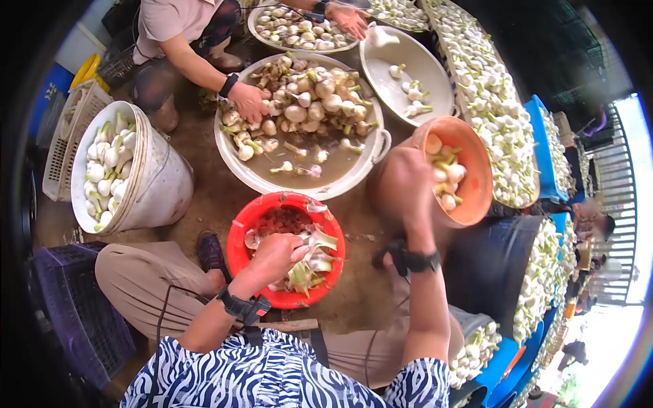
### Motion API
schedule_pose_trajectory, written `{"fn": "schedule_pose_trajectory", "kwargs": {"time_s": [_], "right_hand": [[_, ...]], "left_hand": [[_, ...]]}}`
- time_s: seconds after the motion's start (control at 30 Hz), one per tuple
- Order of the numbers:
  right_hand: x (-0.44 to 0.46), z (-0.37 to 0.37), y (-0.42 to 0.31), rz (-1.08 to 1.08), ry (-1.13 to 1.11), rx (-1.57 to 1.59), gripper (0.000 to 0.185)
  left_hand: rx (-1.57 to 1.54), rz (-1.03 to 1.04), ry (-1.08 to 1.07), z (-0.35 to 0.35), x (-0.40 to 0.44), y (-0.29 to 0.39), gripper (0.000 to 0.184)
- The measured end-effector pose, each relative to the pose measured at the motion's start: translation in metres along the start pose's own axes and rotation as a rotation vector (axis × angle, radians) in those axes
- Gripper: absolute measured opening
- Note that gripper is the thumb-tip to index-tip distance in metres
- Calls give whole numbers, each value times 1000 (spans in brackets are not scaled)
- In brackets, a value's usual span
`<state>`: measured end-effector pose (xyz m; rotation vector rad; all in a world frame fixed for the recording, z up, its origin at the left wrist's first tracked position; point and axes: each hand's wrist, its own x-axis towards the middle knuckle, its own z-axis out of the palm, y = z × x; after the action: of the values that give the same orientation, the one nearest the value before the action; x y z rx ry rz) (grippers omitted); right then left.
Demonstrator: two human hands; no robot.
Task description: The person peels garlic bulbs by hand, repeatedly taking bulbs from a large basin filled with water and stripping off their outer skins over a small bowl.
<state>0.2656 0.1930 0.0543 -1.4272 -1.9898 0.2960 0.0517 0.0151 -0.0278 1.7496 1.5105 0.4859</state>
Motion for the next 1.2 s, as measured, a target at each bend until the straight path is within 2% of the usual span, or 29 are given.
{"fn": "schedule_pose_trajectory", "kwargs": {"time_s": [0.03, 0.1, 0.17, 0.27, 0.3, 0.33, 0.37, 0.4, 0.43, 0.47, 0.5, 0.53, 0.57, 0.63, 0.7, 0.77, 0.8, 0.83, 0.87, 1.0, 1.1, 1.17, 1.2], "right_hand": [[7, 39, 13, -112, -112, 106, 21], [20, 130, 45, -297, -339, 133, 26], [28, 206, 70, -418, -590, -162, 28], [30, 266, 97, -418, -905, -417, 28], [32, 289, 120, -423, -912, -406, 28], [31, 306, 144, -422, -977, -321, 28], [31, 314, 160, -418, -1042, -239, 28], [39, 295, 150, -329, -996, -221, 30], [42, 284, 153, 17, -1029, 144, 34], [46, 254, 132, 171, -1023, 366, 34], [47, 211, 98, 329, -999, 586, 35], [42, 181, 76, 355, -1002, 661, 34], [33, 156, 56, 380, -1003, 737, 34], [6, 126, 21, 351, -968, 721, 35], [-20, 100, -16, 292, -952, 715, 41], [-39, 82, -37, 320, -847, 740, 34], [-50, 78, -44, 315, -847, 743, 34], [-58, 74, -51, 276, -681, 711, 29], [-65, 70, -58, 240, -512, 680, 26], [-87, 55, -82, 72, -359, 591, 13], [-92, 37, -101, 41, -446, 526, 12], [-99, 41, -106, 31, -385, 559, 11], [-102, 41, -107, -41, -335, 445, 10]], "left_hand": [[-53, -42, -43, -3, 7, -2, 16], [-66, 54, 24, 0, 8, -9, 35], [11, 52, -26, -7, 12, -6, 43], [-21, 56, 40, -19, 26, -20, 36], [-92, 40, 80, -20, 29, -25, 32], [-183, 120, 217, -24, 33, -33, 22], [-259, 112, 303, -26, 40, -40, 19], [-366, 22, 313, -30, 45, -44, 22], [-470, -60, 327, -35, 52, -47, 26], [-482, -59, 332, -35, 62, -52, 26], [-666, -92, 398, -29, 74, -58, 31], [-851, -124, 458, -25, 85, -60, 36], [-864, -113, 472, -24, 93, -55, 42], [-1211, -154, 334, -30, 97, -37, 42], [-1338, -65, 237, -30, 90, -32, 43], [-1349, -109, 224, -35, 68, -24, 40], [-1468, -110, 247, -37, 56, -17, 38], [-1585, -104, 273, -39, 46, -11, 36], [-1590, -106, 325, -38, 37, -6, 36], [-1476, -52, 369, -33, 9, 9, 37], [-1388, -16, 484, -31, -6, 17, 33], [-1306, 5, 498, -33, -17, 24, 35], [-1237, 1, 511, -34, -21, 26, 34]]}}
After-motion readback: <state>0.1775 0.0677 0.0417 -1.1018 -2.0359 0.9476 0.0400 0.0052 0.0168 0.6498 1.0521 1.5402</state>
